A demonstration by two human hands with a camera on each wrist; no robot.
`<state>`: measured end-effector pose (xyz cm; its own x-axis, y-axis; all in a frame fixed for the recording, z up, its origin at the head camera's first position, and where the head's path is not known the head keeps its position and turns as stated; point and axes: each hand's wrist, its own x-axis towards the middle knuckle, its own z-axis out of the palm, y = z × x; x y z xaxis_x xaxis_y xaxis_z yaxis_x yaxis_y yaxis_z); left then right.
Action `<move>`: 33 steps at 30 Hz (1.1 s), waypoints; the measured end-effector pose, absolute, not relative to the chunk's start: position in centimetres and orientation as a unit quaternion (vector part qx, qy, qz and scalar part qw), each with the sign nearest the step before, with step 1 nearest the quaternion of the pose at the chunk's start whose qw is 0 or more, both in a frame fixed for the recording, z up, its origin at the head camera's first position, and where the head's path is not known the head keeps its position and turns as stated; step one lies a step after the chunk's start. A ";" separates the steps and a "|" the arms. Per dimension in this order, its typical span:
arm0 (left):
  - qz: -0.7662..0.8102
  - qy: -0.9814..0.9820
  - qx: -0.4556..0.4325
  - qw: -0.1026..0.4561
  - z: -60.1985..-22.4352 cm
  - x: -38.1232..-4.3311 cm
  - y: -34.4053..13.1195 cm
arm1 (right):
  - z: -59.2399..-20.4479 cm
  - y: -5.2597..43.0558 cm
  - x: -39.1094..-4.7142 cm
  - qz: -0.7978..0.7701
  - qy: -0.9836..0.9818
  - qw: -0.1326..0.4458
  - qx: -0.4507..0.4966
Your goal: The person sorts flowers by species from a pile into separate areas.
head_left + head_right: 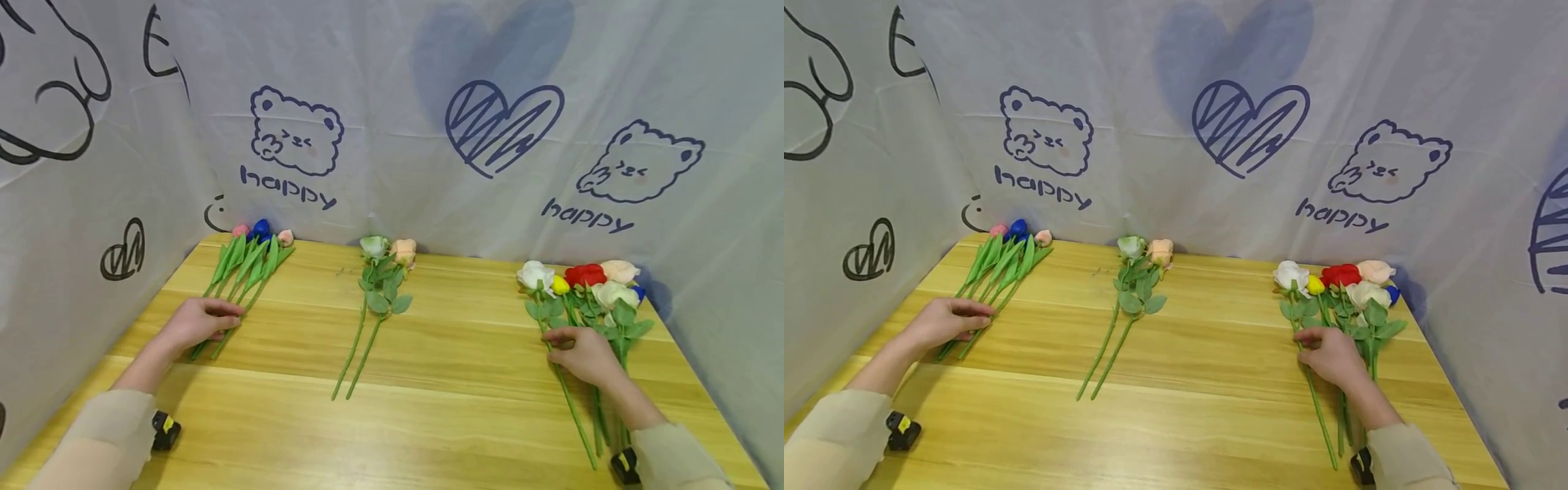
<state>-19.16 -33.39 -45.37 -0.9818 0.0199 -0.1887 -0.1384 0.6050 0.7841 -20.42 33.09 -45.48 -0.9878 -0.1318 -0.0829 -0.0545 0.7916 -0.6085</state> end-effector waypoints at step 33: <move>0.396 0.918 -0.013 -0.024 -42.7 -18.7 -28.8 | -43.9 31.0 -18.9 -0.478 0.877 -0.032 -0.023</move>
